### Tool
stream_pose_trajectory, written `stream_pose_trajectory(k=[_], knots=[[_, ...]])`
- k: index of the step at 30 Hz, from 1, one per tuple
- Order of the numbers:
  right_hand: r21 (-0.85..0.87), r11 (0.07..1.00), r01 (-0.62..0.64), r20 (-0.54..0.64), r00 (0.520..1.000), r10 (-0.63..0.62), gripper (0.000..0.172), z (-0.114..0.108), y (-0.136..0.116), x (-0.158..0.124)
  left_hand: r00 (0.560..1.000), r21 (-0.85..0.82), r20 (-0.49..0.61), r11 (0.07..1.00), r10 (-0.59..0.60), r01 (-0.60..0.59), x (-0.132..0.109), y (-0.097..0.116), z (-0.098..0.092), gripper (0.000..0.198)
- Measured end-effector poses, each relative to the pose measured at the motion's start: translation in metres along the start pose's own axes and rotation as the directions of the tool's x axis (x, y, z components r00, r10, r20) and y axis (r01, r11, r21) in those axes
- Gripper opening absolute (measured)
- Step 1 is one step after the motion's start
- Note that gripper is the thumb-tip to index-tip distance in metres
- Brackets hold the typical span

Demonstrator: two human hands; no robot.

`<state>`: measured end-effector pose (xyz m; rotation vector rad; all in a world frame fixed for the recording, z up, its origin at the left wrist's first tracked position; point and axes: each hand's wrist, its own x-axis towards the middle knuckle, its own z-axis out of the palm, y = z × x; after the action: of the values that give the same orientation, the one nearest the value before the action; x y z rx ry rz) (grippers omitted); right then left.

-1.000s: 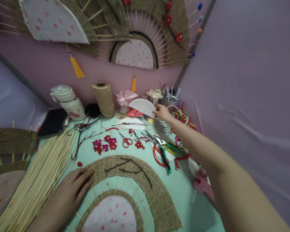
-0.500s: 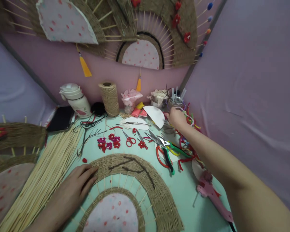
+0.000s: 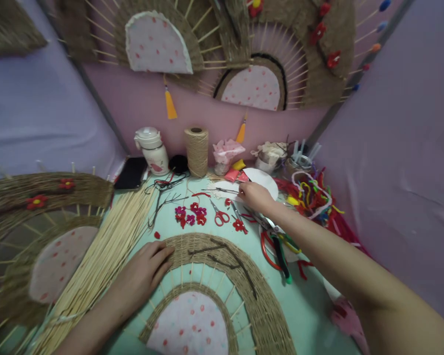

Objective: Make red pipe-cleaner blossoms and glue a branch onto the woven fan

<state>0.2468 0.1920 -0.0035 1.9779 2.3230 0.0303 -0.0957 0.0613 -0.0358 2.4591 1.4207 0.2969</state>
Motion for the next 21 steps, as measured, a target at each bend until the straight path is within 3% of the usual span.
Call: stream_pose_trajectory(k=[6,14,21], knots=[[-0.062,0.997,0.041,0.015,0.999,-0.040,0.023,0.013,-0.012,0.009,0.991,0.032,0.110,0.997,-0.072,0.069,0.000,0.014,-0.013,0.026],[-0.137,0.987,0.082,0.033,0.996,-0.078,0.025,0.028,0.000,0.019,0.993,0.036,0.105,0.998,-0.058,0.055,-0.005,0.015,-0.016,0.028],[-0.124,0.992,0.022,-0.014,1.000,-0.024,0.021,0.016,0.001,0.014,0.995,0.050,0.098,0.999,-0.017,0.012,-0.007,0.014,-0.017,0.025]])
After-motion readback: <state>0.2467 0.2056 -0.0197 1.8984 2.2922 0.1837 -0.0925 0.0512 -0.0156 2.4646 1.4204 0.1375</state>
